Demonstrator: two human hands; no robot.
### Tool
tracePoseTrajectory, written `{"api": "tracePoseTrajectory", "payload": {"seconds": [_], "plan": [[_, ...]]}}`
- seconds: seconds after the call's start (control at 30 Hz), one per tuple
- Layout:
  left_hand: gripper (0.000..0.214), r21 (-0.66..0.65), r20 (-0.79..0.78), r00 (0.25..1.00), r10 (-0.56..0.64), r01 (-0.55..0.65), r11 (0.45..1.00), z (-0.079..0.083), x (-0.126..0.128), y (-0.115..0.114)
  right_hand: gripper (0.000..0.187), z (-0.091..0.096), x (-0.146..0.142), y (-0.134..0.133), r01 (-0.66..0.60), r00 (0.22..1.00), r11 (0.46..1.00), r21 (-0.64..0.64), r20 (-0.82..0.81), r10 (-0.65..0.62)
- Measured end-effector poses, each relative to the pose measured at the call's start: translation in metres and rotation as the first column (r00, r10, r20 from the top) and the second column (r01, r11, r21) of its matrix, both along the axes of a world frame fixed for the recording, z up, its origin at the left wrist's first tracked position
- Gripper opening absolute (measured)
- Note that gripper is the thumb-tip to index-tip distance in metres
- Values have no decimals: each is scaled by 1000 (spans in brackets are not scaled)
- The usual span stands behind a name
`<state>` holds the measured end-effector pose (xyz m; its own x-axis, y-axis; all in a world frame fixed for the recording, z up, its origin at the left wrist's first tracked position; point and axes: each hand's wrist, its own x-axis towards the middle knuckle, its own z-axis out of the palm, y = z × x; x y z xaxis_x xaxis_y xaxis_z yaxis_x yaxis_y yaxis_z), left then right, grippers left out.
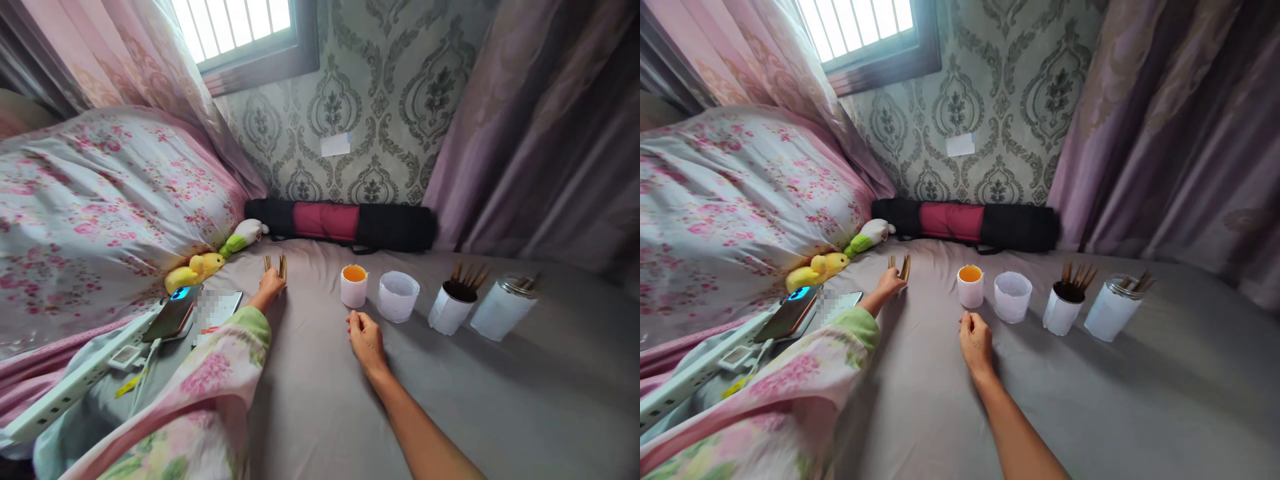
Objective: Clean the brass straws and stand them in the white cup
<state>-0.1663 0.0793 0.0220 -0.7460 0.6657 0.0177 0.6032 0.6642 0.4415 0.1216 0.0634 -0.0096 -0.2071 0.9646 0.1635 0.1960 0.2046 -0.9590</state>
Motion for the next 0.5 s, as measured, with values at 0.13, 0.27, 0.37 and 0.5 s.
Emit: {"api": "tracePoseTrajectory", "payload": {"seconds": [0.13,0.27,0.37,0.5], "plan": [[35,-8,9,1000,14,-14,1000,-3,2,0,42,0,-1,1,-8,1000,1000,-15,2,8],[36,11,19,999,29,-29,1000,-6,3,2,41,-1,-1,1,-5,1000,1000,-11,17,5],[39,24,31,999,39,-40,999,-6,4,3,41,0,-1,1,-2,1000,1000,-16,23,2],[39,39,47,997,55,-57,998,-6,3,4,41,0,-1,0,-10,999,1000,-9,36,11]]}}
